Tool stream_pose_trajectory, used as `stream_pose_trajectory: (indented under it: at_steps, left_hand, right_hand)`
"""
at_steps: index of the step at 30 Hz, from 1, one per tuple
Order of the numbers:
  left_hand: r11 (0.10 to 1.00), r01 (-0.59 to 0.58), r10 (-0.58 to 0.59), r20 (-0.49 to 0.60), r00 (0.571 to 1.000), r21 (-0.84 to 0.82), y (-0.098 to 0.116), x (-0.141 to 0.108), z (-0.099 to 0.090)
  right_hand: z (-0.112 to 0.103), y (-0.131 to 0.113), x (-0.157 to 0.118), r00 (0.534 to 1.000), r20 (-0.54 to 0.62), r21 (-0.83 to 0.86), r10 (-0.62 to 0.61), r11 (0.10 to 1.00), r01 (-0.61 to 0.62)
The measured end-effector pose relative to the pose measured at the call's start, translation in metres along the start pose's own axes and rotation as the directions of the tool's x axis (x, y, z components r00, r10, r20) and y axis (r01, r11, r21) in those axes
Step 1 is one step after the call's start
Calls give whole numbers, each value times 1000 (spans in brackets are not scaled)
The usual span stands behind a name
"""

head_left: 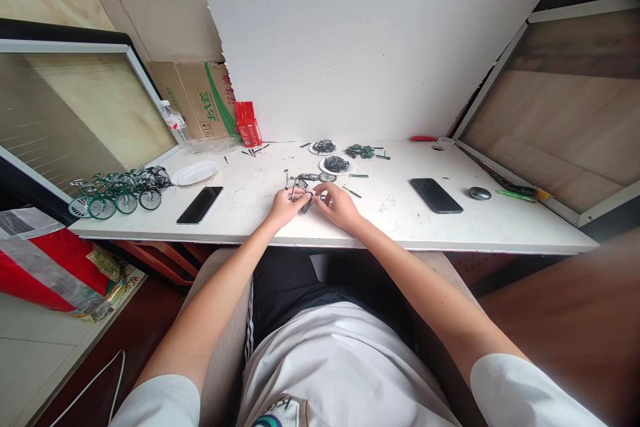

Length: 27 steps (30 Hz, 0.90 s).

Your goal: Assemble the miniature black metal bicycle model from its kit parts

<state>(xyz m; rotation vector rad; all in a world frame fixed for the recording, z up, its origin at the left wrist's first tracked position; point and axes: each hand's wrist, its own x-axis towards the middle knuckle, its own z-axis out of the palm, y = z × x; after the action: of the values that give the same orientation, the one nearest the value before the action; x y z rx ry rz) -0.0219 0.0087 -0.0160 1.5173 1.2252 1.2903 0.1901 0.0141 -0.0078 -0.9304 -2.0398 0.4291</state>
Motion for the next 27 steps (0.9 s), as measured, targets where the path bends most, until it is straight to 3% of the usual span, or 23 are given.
stream_pose_trajectory:
  at_steps: [4,7,11,16,23,27]
  left_hand:
    - [999,29,-32,-110,993,-30,0,2,-1]
    - [997,49,-63,-233,970,-64,-2,4,-2]
    - [989,55,-101,-365,925,-135,-2,7,-5]
    - [976,62,-145,-406,903,-210,3,8,-7]
    - [968,63,-160,-402,901,-243,5,7,-7]
    - [967,70,-163,-382,910,-245,7,5,-6]
  right_hand:
    - [-1,1,-1,997,-65,-47,43,998,-46]
    - [-1,7,1,975,-214,-77,55,994,-73]
    - [0,18,4,931,-365,-75,-9,997,-20]
    - [2,25,5,895,-446,-87,-4,995,-39]
    - [0,20,3,938,-331,-66,99,990,-127]
    - [0,18,3,987,-71,-119,147,981,-154]
